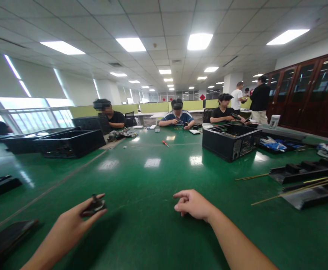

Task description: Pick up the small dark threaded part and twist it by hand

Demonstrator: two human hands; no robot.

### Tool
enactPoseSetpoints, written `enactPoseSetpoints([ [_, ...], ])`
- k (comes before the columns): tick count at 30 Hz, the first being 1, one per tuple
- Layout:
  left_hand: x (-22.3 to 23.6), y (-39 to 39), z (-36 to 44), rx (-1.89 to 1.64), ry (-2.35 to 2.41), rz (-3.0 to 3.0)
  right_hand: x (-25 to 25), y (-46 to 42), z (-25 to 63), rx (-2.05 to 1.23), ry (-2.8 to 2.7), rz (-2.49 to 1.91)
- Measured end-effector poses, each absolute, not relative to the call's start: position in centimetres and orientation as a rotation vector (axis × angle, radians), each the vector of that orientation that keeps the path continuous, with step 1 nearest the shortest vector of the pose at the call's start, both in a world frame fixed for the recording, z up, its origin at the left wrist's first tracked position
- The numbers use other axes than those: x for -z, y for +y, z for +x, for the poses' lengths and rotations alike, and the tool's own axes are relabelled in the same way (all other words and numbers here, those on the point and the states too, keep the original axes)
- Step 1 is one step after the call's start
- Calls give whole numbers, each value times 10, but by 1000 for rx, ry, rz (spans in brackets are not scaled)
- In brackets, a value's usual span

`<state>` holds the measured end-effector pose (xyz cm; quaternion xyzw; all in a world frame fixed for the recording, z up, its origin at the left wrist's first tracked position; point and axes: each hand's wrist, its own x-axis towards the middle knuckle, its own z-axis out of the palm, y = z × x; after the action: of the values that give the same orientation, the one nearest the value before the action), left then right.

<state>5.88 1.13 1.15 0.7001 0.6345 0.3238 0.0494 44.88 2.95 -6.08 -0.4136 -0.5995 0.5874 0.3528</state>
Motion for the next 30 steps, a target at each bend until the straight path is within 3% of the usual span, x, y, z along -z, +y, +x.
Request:
enactPoseSetpoints([
  [8, -2, 30, 194, -897, 1242, 2384, 60, 23, 435, -1190, -1693, -1060],
  [13, 25, 27, 195, -891, 977, 2421, 52, 13, 427, -990, -1784, -1068],
  [20, 33, 20, 192, -968, 970, 2359, 40, -4, 419, -674, -1957, -1114],
  [30, 32, 12, 198, -983, 910, 2359, 37, -6, 417, -577, -1984, -1028],
])
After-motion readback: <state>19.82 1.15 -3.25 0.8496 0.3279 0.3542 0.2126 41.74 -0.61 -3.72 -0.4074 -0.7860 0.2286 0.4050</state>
